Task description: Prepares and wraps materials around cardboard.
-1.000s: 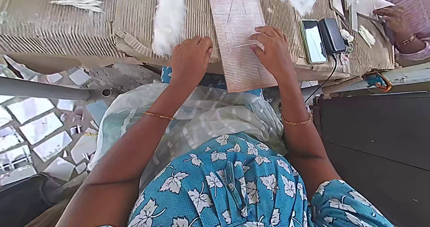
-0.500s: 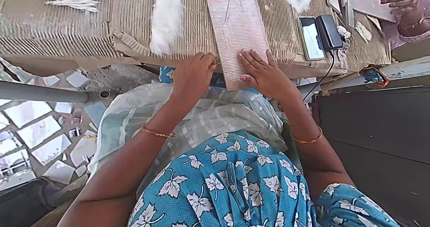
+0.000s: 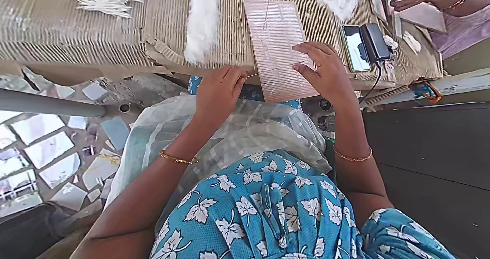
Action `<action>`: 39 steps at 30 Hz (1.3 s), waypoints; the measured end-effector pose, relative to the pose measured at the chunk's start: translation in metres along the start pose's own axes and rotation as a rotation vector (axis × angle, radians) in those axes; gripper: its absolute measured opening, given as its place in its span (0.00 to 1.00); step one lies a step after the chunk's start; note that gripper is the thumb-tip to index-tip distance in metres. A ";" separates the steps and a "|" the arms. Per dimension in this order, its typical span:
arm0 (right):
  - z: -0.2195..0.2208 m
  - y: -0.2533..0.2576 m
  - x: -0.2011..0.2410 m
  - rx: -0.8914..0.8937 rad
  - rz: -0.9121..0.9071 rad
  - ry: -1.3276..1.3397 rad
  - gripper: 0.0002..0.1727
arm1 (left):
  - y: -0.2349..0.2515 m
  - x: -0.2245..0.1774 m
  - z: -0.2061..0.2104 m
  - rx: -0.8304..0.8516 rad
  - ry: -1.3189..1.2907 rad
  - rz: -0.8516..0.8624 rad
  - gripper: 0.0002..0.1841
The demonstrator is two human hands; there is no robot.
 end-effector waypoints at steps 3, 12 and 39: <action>0.005 0.018 0.010 0.033 -0.024 -0.011 0.15 | -0.005 0.012 -0.009 -0.065 -0.008 -0.046 0.11; 0.007 0.048 0.040 0.048 -0.093 -0.161 0.14 | -0.007 0.043 -0.020 -0.146 -0.048 -0.150 0.10; 0.165 0.293 0.155 0.204 0.003 0.233 0.14 | -0.022 0.016 0.033 0.254 -0.348 0.225 0.12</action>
Point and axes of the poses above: each hand's wrist, its own y-axis towards the middle knuckle, its own z-axis out of the palm, x = y × z, the point moved 6 cm from there along y, towards the middle knuckle, and after that the axes turned 12 degrees about y, right-handed, at the moved point
